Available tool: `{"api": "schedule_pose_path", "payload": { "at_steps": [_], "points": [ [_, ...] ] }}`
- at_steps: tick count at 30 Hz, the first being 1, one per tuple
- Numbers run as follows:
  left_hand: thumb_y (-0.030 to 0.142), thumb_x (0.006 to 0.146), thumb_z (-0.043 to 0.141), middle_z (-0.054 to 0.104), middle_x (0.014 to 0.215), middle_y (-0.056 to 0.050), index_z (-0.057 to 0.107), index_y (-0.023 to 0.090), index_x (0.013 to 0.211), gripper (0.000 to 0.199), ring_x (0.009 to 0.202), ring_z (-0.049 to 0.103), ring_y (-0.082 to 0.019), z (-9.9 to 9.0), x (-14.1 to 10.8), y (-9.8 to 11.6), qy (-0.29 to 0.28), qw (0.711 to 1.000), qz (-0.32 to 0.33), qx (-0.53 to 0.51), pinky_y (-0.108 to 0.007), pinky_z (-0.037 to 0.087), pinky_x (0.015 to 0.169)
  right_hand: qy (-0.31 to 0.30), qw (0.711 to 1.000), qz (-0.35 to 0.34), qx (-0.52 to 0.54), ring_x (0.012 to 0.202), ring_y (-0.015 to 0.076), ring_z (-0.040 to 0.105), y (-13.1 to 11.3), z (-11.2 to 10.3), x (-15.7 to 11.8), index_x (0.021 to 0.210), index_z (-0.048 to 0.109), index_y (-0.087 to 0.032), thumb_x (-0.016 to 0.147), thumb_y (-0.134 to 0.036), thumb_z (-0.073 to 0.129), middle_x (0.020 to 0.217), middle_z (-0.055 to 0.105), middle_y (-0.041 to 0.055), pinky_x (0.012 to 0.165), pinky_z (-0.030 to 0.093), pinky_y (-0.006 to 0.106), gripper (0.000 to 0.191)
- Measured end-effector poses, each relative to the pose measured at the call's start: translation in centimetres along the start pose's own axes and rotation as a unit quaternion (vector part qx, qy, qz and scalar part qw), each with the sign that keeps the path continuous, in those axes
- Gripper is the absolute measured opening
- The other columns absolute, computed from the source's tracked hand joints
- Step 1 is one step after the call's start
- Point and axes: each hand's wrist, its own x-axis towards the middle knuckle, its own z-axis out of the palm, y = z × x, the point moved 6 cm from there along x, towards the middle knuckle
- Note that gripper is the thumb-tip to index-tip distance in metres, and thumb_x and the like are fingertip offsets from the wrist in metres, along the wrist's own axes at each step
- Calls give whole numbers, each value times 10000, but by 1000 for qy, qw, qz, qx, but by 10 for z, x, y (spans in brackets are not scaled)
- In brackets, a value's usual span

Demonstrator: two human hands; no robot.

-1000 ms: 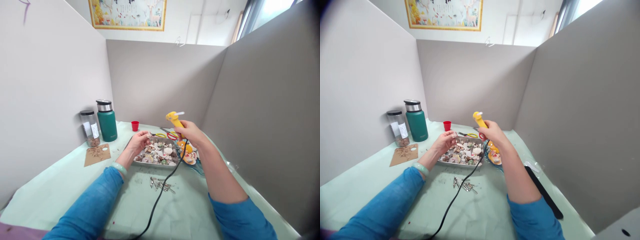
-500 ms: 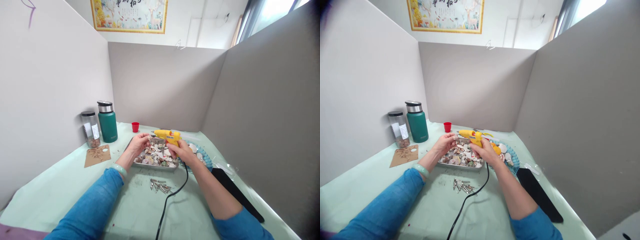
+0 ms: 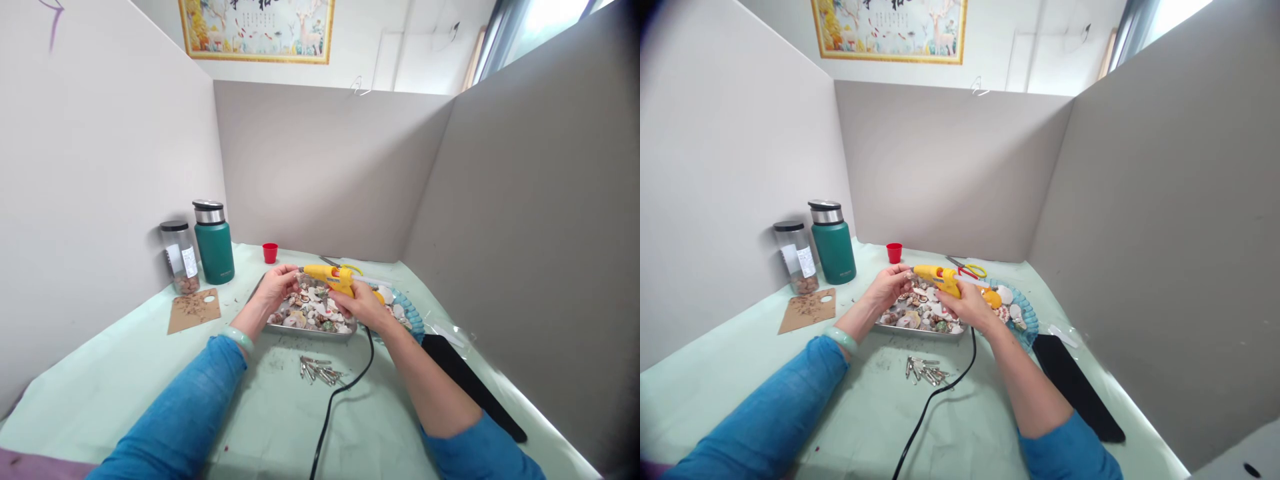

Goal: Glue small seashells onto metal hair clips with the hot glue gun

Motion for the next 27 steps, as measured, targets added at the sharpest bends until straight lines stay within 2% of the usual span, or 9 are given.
{"api": "schedule_pose_path", "payload": {
  "at_steps": [27],
  "points": [
    [192, 560, 792, 575, 556, 23, 587, 117, 761, 297, 427, 505, -63, 1, 0, 0, -1, 1000, 0, 3, -224, 468, 487, -2, 1000, -3, 23, 406, 83, 386, -3, 1, -1, 897, 557, -152, 784, -379, 564, 481, 461, -61, 441, 328, 226, 254]
  ]
}}
